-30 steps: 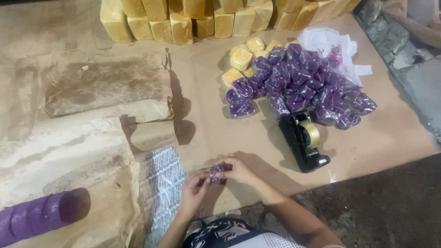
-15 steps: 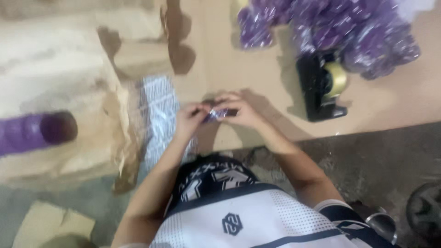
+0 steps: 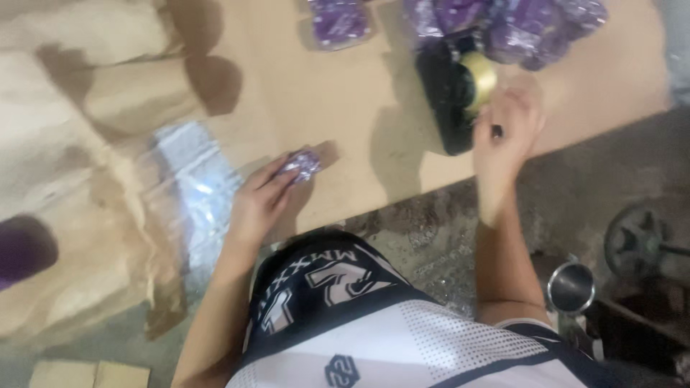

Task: The person wraps individual purple soap bars in plastic film and secures them using a tape dispenser.

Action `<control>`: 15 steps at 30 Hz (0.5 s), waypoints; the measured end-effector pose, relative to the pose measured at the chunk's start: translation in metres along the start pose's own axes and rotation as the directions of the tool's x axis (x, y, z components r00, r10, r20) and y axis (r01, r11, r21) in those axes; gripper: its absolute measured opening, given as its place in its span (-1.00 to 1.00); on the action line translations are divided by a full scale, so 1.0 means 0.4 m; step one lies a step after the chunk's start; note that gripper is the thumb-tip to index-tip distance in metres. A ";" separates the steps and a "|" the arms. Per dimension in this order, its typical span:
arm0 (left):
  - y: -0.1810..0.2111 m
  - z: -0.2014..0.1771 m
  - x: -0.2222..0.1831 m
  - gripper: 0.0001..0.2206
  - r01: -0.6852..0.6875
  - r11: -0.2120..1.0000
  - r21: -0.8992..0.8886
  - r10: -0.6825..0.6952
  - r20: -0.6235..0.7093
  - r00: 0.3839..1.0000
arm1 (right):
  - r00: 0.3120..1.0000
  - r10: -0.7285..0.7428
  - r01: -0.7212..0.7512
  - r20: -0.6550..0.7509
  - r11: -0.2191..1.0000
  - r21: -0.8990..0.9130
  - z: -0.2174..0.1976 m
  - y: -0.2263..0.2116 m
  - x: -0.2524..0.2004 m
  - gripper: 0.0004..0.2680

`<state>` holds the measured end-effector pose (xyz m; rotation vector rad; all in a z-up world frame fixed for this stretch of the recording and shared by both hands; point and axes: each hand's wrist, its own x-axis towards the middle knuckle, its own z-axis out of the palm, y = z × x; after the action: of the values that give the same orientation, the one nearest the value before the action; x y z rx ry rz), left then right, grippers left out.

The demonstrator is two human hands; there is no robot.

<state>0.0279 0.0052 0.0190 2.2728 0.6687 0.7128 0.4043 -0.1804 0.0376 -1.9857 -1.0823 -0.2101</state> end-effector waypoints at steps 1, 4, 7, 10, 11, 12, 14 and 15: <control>0.001 0.001 0.004 -0.70 0.008 0.999 0.052 -0.007 -0.004 1.000 | 0.991 0.135 -0.135 -0.013 0.991 0.012 -0.029 0.061 0.024 -0.83; 0.011 0.017 0.010 -0.68 -0.007 0.994 0.109 0.008 -0.008 1.000 | 0.748 0.443 -0.577 0.494 0.803 0.153 -0.051 0.190 0.071 -0.78; 0.012 0.025 0.016 -0.67 -0.012 0.995 0.104 0.010 0.017 1.000 | 0.417 0.609 -0.880 0.675 0.457 0.131 -0.057 0.222 0.116 -0.74; 0.025 0.027 0.014 -0.65 0.006 0.993 0.119 -0.010 0.036 0.999 | 0.389 0.548 -0.900 0.741 0.398 0.179 -0.081 0.196 0.116 -0.75; 0.030 0.029 0.015 -0.65 0.001 0.993 0.117 -0.006 0.041 0.999 | 0.389 0.552 -0.901 0.738 0.394 0.181 -0.086 0.188 0.113 -0.75; 0.032 0.031 0.014 -0.65 -0.008 0.992 0.127 0.004 0.034 0.999 | 0.445 0.561 -0.890 0.698 0.365 0.274 -0.092 0.182 0.099 -0.76; 0.032 0.030 0.012 -0.65 -0.023 0.991 0.135 0.020 0.023 1.000 | 0.504 0.570 -0.864 0.649 0.342 0.370 -0.118 0.179 0.040 -0.77; 0.032 0.028 0.010 -0.63 -0.011 0.994 0.105 0.009 0.019 1.000 | 0.682 0.450 -0.730 0.577 0.369 0.576 -0.135 0.175 -0.015 -0.84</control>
<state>0.0414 -0.0054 0.0223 2.3774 0.7023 0.6751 0.4660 -0.2432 0.0268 -1.4435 -0.3806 0.9117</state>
